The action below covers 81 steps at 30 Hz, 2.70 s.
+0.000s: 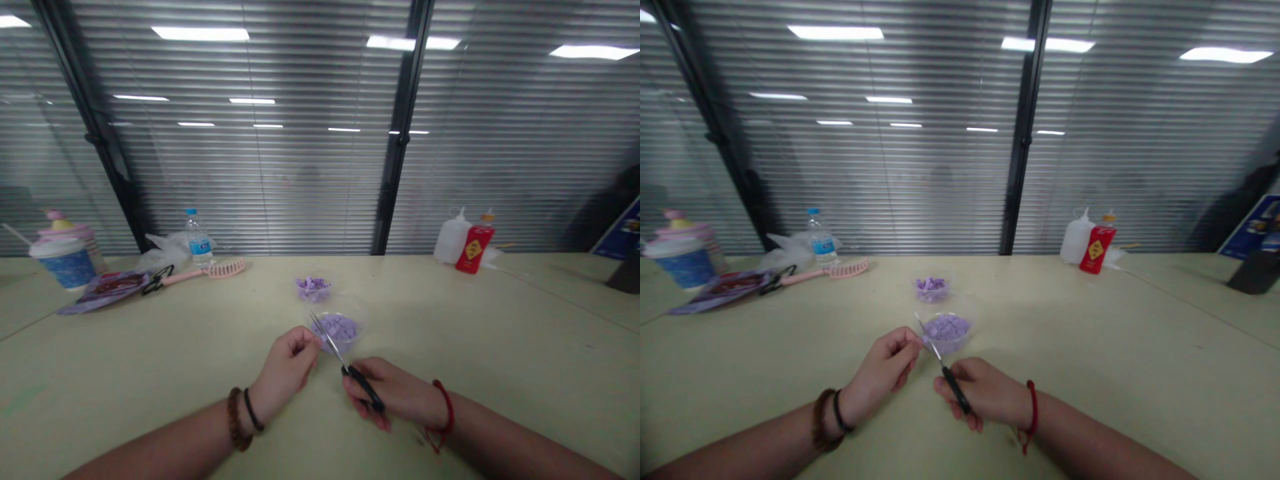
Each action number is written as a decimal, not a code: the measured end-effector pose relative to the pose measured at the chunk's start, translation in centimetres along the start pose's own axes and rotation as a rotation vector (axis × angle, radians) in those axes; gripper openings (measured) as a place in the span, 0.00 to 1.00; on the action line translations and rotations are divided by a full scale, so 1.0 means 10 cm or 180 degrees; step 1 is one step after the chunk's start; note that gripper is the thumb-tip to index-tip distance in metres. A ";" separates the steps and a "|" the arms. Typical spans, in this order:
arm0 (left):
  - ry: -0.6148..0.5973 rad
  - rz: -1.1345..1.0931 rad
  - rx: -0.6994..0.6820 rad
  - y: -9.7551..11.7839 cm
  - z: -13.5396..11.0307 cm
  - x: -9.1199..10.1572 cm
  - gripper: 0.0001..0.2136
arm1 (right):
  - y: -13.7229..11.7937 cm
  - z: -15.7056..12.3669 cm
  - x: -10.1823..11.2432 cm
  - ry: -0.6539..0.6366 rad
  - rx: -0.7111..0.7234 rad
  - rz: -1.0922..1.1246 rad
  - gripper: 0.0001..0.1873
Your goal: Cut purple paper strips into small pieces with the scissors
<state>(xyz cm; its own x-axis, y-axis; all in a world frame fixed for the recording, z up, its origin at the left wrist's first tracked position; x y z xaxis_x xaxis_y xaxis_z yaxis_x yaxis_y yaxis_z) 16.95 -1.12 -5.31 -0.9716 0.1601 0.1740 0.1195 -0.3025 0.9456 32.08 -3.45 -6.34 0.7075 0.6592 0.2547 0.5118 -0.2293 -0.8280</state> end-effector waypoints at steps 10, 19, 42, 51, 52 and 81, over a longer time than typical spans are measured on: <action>0.0093 -0.0051 0.0078 -0.09 0.05 0.06 0.13 | -0.01 0.01 0.09 0.0408 -0.0073 0.0492 0.27; 0.0320 -0.0267 0.0025 -0.05 0.04 0.08 0.14 | -0.04 -0.05 -0.01 -0.0251 -0.0106 0.0504 0.34; -0.0006 -0.0045 -0.0070 -0.02 -0.01 -0.02 0.14 | -0.06 -0.01 -0.06 -0.0238 -0.0015 0.0395 0.31; 0.0016 -0.0020 -0.0017 -0.12 0.04 0.02 0.14 | 0.00 0.04 0.05 0.0241 0.0051 0.0646 0.29; 0.0051 -0.0033 -0.0017 -0.13 0.05 0.03 0.14 | -0.01 0.04 0.07 0.0349 0.0046 0.0620 0.28; -0.0017 -0.0191 0.0065 -0.07 0.00 -0.02 0.14 | 0.00 0.01 -0.01 -0.0077 0.0002 0.0218 0.26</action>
<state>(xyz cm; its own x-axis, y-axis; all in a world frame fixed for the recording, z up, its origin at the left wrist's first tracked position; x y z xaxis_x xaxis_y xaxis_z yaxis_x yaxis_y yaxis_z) 17.05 -0.95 -6.00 -0.9761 0.1825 0.1182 0.0652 -0.2730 0.9598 31.96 -3.41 -6.38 0.7289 0.6591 0.1854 0.4623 -0.2741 -0.8433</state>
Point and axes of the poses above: each hand's wrist, its own z-axis towards the middle knuckle, its own x-axis out of the back of the hand, y = z × x, the point moved 4 cm from there along z, towards the middle knuckle, and after that the axes turned 13 degrees about -x, right-handed, at the moved point
